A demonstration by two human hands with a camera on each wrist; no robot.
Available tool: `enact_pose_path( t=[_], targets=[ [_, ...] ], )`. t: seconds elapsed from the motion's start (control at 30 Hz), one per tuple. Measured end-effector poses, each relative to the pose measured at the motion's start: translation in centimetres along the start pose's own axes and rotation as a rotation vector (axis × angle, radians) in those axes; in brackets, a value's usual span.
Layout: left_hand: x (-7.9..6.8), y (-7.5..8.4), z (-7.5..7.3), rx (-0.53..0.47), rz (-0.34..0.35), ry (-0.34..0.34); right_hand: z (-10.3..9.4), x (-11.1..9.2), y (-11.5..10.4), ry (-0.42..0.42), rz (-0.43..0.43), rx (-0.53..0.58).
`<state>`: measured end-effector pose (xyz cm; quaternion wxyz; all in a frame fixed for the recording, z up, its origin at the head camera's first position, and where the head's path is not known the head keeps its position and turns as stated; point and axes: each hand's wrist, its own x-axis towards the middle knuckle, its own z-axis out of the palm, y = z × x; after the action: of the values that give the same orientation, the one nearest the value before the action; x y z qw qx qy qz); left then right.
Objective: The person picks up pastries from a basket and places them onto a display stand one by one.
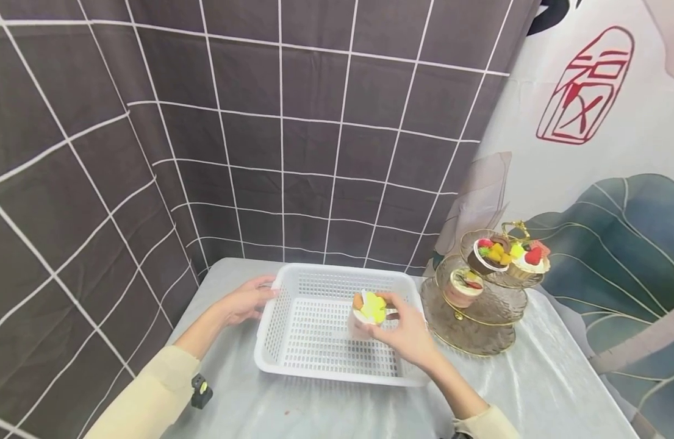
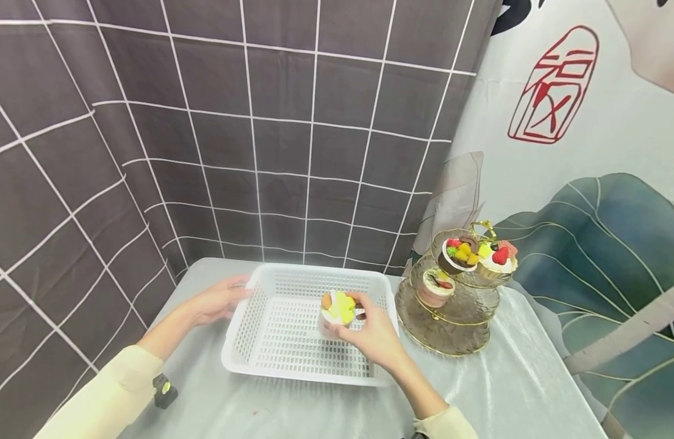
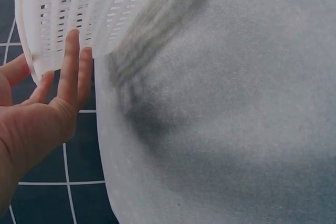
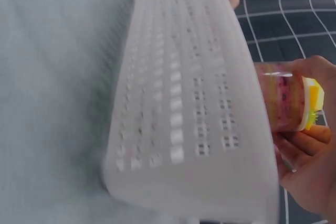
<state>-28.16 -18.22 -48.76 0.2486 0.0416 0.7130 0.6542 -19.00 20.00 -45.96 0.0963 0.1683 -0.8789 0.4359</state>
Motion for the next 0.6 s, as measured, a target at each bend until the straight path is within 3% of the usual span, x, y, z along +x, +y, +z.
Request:
enact_pose_path(
  t=[0.6],
  targets=[
    [-0.3,0.0,-0.1,0.003,-0.010,0.015,-7.2,-1.6,1.4,0.168,-0.054,-0.140]
  ],
)
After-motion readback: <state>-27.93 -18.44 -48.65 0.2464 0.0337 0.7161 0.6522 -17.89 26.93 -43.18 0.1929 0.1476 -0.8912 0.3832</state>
